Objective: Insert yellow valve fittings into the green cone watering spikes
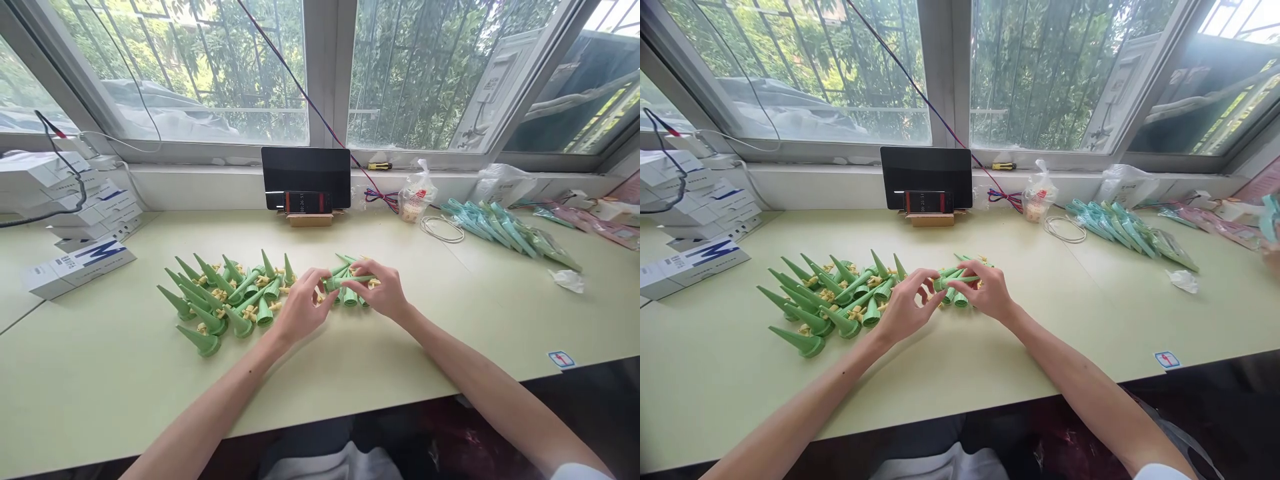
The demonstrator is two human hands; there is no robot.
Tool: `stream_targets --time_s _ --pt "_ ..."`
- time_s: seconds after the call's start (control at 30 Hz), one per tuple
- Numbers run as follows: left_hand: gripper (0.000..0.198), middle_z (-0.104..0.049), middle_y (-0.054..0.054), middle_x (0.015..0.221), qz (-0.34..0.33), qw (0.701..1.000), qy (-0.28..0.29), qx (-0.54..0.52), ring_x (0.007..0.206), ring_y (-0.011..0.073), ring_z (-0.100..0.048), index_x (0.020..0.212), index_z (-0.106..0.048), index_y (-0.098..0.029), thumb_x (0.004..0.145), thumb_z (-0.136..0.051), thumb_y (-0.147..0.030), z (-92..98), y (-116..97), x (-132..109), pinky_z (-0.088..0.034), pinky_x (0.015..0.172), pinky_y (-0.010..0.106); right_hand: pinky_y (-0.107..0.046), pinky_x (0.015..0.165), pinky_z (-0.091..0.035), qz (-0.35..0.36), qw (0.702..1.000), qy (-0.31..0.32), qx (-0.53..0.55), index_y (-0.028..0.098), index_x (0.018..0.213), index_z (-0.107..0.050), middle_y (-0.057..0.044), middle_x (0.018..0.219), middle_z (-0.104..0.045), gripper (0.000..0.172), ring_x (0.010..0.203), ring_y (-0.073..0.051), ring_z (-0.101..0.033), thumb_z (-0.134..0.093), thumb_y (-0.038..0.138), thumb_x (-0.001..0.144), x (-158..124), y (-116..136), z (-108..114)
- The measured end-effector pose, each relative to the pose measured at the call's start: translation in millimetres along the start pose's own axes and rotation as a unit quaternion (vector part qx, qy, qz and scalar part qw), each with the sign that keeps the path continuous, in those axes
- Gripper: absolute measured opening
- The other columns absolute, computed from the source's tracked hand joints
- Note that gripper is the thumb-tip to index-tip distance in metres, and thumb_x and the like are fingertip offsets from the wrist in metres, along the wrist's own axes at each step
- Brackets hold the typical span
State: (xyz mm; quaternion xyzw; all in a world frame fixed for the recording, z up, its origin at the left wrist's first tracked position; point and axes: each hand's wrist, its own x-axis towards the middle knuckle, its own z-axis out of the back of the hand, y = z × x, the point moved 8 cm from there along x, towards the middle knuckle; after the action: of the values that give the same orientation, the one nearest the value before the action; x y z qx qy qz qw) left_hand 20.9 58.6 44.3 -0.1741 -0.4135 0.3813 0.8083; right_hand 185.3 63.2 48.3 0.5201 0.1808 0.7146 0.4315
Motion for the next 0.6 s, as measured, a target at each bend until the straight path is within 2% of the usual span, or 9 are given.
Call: stream_targets --time_s 0.23,0.33,0.47,0.53,0.6 --pt "0.015 -0.058 0.000 0.089 0.003 0.999 0.024 0.029 0.058 0.0083 -0.052 0.097 -0.055 -0.021 0.086 -0.065 -0.024 -4.6 -3 -2 -0.047 0.059 0.025 -0.027 0.054 -0.056 0.019 1.000 -0.017 -0.002 0.024 0.101 -0.060 -0.002 0.075 -0.068 0.027 0.055 -0.014 -0.064 -0.068 0.044 0.085 -2 5 -1" --pt "0.017 -0.058 0.000 0.089 0.000 0.999 0.039 0.038 0.060 0.0095 -0.052 0.101 -0.056 -0.021 0.086 -0.064 -0.022 -8.4 -4 -3 -0.047 0.063 0.026 -0.026 0.052 -0.055 0.047 0.999 -0.017 0.006 0.024 0.101 -0.058 0.000 0.074 -0.067 0.022 0.053 -0.013 -0.062 -0.067 0.039 0.087 -4 10 -3" --pt "0.020 -0.060 0.004 0.102 -0.016 0.997 0.067 0.020 0.068 0.0114 -0.055 0.110 -0.058 -0.022 0.091 -0.055 -0.019 -12.5 -5 -2 -0.047 0.066 0.027 -0.027 0.055 -0.057 0.067 0.997 -0.007 0.037 0.024 0.107 -0.054 0.001 0.074 -0.068 0.023 0.058 -0.014 -0.065 -0.065 0.035 0.089 -5 16 -7" --pt "0.020 -0.059 0.006 0.106 -0.013 0.998 0.062 -0.004 0.072 0.0124 -0.056 0.112 -0.058 -0.021 0.094 -0.049 -0.019 -9.4 -3 0 -0.047 0.066 0.027 -0.028 0.059 -0.057 0.064 0.997 -0.008 0.048 0.025 0.113 -0.051 0.001 0.077 -0.068 0.026 0.062 -0.014 -0.066 -0.063 0.034 0.091 -5 17 -8" --pt "0.018 -0.058 0.007 0.104 0.016 0.999 0.028 -0.032 0.075 0.0135 -0.057 0.109 -0.059 -0.021 0.095 -0.048 -0.022 -0.3 2 4 -0.048 0.066 0.027 -0.029 0.062 -0.057 0.071 0.997 -0.024 0.032 0.026 0.116 -0.050 0.001 0.080 -0.067 0.026 0.064 -0.014 -0.064 -0.061 0.031 0.093 -6 18 -6"
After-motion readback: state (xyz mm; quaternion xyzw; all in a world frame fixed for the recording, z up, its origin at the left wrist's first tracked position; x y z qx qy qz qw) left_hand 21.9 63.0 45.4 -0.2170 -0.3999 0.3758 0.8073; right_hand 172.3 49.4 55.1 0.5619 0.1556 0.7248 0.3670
